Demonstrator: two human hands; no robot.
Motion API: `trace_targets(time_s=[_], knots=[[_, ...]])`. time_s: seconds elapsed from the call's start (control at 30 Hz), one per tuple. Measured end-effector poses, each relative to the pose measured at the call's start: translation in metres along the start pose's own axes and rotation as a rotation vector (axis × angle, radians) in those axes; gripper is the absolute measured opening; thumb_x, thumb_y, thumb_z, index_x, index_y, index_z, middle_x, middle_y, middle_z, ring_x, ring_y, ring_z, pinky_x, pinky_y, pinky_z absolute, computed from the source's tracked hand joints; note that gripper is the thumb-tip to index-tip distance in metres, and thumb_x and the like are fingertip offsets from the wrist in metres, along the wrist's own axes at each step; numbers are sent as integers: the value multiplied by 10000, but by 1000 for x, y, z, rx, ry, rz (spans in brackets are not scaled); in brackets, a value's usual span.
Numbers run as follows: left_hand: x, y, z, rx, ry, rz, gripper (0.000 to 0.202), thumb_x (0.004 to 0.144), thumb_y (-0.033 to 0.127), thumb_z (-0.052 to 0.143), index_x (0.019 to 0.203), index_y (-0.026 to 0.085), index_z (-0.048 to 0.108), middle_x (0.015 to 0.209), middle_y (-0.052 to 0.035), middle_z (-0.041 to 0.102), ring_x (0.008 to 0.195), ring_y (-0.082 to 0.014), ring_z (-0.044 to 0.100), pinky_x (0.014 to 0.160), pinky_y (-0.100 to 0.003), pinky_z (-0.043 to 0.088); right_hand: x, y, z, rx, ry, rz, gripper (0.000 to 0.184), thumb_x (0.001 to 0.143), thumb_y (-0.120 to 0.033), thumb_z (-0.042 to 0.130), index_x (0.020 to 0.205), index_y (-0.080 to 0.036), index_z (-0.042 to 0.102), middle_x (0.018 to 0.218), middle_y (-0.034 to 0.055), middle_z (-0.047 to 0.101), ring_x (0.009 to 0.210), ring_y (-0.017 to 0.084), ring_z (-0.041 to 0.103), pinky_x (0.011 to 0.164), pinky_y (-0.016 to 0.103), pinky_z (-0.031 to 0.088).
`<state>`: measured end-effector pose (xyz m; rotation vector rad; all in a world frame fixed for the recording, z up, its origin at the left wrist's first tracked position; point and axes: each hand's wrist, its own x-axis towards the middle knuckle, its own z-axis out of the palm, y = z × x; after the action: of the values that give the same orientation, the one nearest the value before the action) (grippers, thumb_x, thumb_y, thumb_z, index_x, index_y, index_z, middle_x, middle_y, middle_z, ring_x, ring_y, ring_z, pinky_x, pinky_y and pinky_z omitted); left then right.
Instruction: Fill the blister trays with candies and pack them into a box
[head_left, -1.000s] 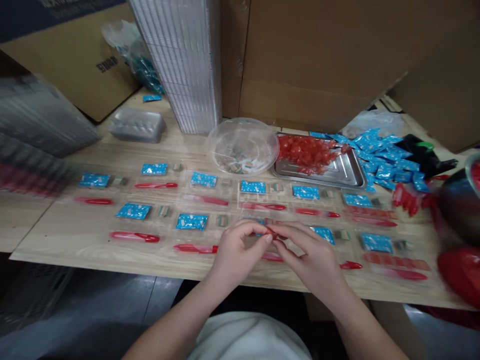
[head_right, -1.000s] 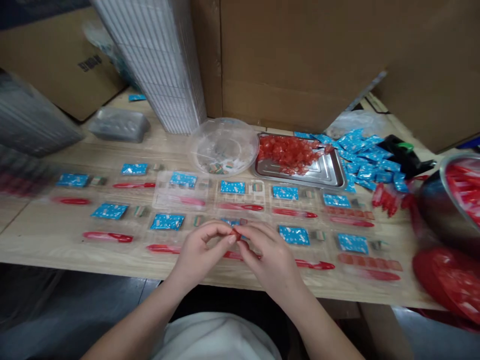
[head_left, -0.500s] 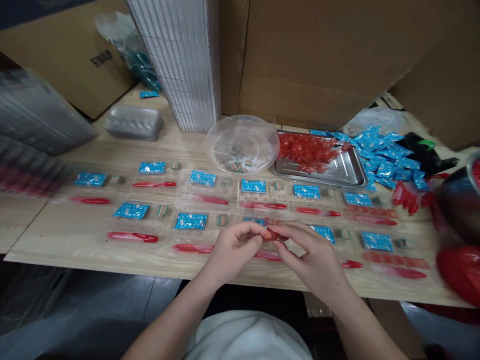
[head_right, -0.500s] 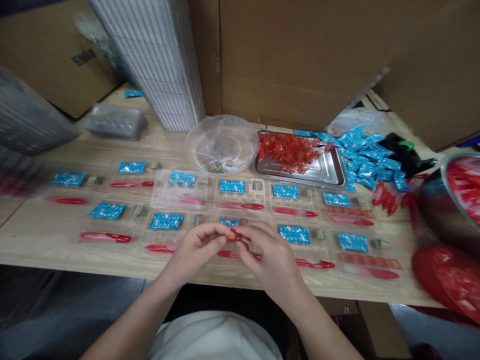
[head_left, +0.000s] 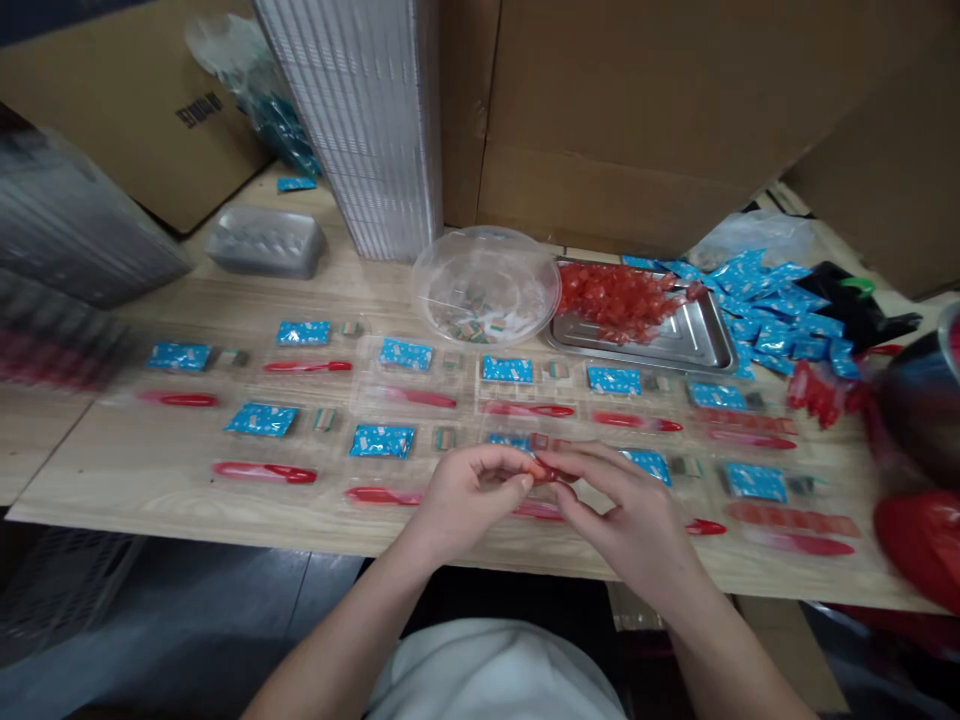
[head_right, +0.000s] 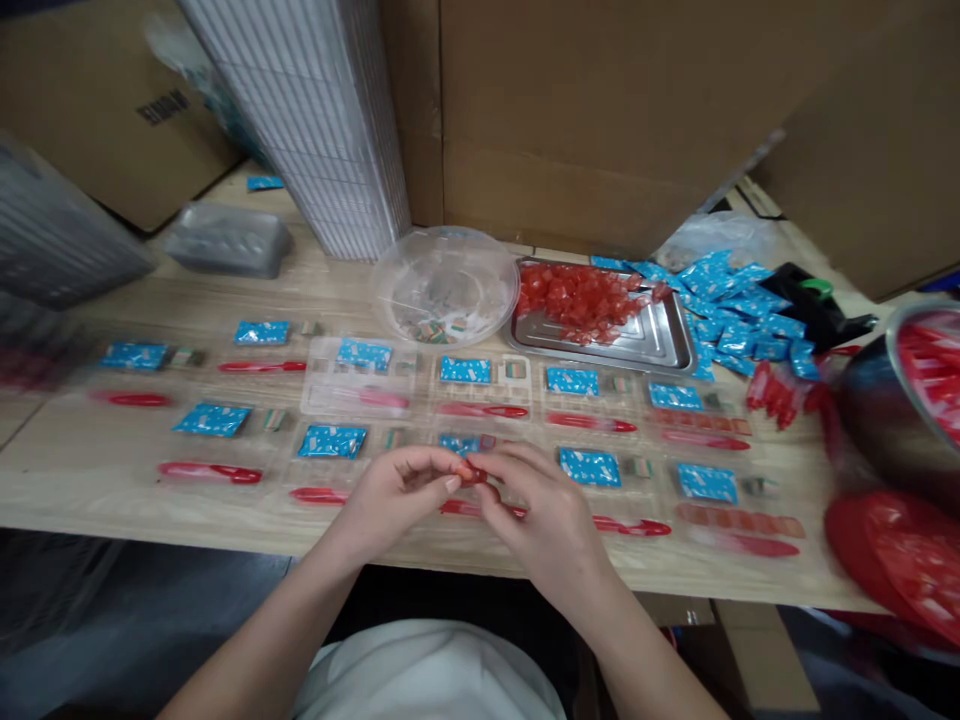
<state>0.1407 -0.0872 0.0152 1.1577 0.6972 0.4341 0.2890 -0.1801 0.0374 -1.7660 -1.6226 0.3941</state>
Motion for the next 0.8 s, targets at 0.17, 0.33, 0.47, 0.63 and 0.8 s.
trace_targets(time_s=[0.17, 0.33, 0.47, 0.63, 0.8], knots=[[0, 1, 6, -55, 2, -16, 118, 739, 146, 596, 813, 129, 687, 870, -59, 727, 831, -145, 666, 798, -240, 504, 0, 2, -1, -6, 16, 28, 234, 815, -133, 555, 1008, -198, 669, 936, 50, 685, 868, 156, 640, 734, 271, 534], [-4, -2, 4, 74, 49, 22, 112, 796, 212, 598, 864, 144, 655, 884, -59, 721, 823, -158, 673, 759, -256, 521, -3, 6, -4, -2, 4, 39, 235, 830, -159, 555, 1036, -212, 655, 953, 43, 683, 872, 156, 637, 742, 279, 533], [-26, -16, -11, 626, 235, 343, 183, 881, 164, 495, 992, 199, 637, 970, -39, 707, 934, -164, 643, 845, -300, 480, 2, 16, -8, -136, 74, 24, 160, 852, -214, 558, 978, -215, 657, 914, 42, 681, 861, 176, 620, 764, 316, 513], [-45, -43, -17, 1091, 121, 623, 246, 876, 113, 515, 1072, 225, 614, 1077, -19, 687, 1106, -189, 570, 998, -390, 356, 29, 17, 8, -381, -158, -183, 163, 858, -149, 527, 911, -146, 681, 876, 97, 670, 867, 221, 568, 816, 372, 473], [-36, -50, -15, 1115, 66, 610, 185, 898, 134, 491, 1021, 196, 614, 1034, -23, 678, 1063, -175, 570, 951, -361, 389, 49, 4, 29, -704, -359, -105, 148, 845, -144, 545, 810, -131, 688, 832, 127, 643, 870, 256, 539, 790, 376, 441]])
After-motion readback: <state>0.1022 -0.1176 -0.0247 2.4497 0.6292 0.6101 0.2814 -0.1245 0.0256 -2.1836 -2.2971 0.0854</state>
